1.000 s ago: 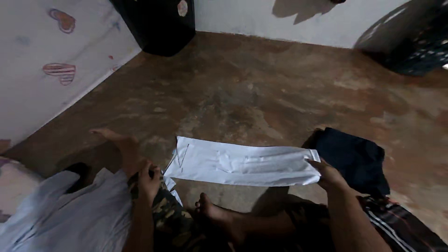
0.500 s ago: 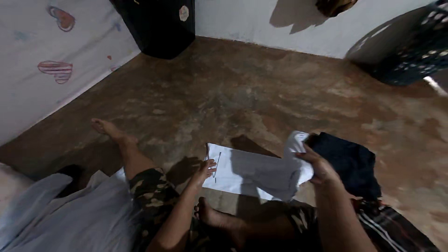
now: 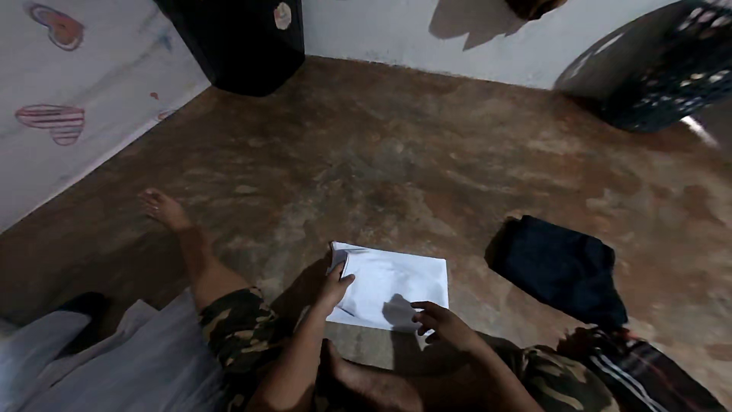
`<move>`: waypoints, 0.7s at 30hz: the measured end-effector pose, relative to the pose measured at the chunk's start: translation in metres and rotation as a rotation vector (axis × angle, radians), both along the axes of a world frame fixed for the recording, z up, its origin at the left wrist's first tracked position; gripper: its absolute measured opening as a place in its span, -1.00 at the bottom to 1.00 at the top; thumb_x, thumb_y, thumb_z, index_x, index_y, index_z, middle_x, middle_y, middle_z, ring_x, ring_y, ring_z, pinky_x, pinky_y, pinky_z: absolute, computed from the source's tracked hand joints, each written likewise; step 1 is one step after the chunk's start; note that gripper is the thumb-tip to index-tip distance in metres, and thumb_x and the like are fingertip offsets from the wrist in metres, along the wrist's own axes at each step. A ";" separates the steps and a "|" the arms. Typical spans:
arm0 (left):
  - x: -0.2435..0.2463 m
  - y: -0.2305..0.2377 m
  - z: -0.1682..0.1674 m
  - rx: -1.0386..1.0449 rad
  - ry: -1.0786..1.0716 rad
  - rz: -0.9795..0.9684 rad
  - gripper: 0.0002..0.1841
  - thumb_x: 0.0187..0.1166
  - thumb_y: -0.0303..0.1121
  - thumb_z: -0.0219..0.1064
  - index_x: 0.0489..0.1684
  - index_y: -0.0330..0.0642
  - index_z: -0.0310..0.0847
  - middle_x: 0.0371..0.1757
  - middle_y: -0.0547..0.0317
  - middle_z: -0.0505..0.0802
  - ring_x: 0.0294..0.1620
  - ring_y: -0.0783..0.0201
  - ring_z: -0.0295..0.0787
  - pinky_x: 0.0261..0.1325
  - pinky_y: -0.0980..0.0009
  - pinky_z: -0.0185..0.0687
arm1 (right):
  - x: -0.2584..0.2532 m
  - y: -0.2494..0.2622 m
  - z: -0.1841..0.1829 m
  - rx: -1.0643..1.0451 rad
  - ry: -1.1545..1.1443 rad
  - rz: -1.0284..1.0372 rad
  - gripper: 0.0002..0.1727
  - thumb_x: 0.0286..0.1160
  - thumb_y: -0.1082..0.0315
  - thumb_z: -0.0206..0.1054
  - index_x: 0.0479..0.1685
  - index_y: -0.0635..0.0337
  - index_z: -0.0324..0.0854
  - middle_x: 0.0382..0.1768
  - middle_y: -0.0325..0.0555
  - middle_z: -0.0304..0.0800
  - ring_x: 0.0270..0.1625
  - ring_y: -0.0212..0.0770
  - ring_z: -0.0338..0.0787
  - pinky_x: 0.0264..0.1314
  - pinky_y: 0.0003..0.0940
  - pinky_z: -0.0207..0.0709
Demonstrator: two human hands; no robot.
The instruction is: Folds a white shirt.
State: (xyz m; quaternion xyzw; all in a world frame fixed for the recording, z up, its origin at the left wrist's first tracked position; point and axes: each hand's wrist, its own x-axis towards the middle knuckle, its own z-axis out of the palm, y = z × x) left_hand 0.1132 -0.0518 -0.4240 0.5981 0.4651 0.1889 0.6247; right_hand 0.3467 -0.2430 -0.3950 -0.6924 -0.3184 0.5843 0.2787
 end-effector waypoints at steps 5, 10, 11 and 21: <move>-0.022 0.008 0.000 -0.020 0.072 0.091 -0.40 0.75 -0.39 0.23 0.79 -0.19 0.19 0.67 -0.15 0.52 0.62 0.08 0.52 0.64 0.09 0.44 | 0.007 0.001 -0.006 -0.004 0.029 -0.066 -0.54 0.83 0.21 0.14 0.62 0.11 0.40 0.15 0.03 0.78 -0.07 -0.09 0.87 -0.06 -0.14 0.77; -0.027 0.009 -0.016 0.009 0.150 0.060 -0.38 0.76 -0.38 0.22 0.83 -0.12 0.17 0.75 -0.08 0.43 0.73 0.11 0.39 0.72 0.09 0.33 | 0.002 0.004 -0.007 -0.019 0.013 -0.047 -0.53 0.81 0.22 0.19 0.63 0.09 0.40 0.13 0.03 0.77 -0.08 -0.11 0.86 -0.08 -0.16 0.76; -0.025 0.008 -0.010 0.026 0.114 0.042 -0.38 0.77 -0.38 0.21 0.84 -0.13 0.15 0.77 -0.07 0.41 0.74 0.14 0.37 0.74 0.12 0.32 | 0.002 0.004 -0.007 -0.026 0.006 -0.039 -0.52 0.80 0.21 0.20 0.64 0.08 0.39 0.14 0.04 0.77 -0.07 -0.10 0.86 -0.07 -0.15 0.76; -0.034 0.018 -0.019 0.150 0.370 0.040 -0.35 0.75 -0.30 0.24 0.86 -0.06 0.13 0.78 -0.04 0.39 0.77 0.10 0.31 0.77 0.07 0.27 | 0.004 0.003 -0.012 -0.039 -0.026 -0.004 -0.49 0.78 0.16 0.24 0.65 0.06 0.39 0.15 0.06 0.76 -0.08 -0.08 0.85 -0.08 -0.13 0.75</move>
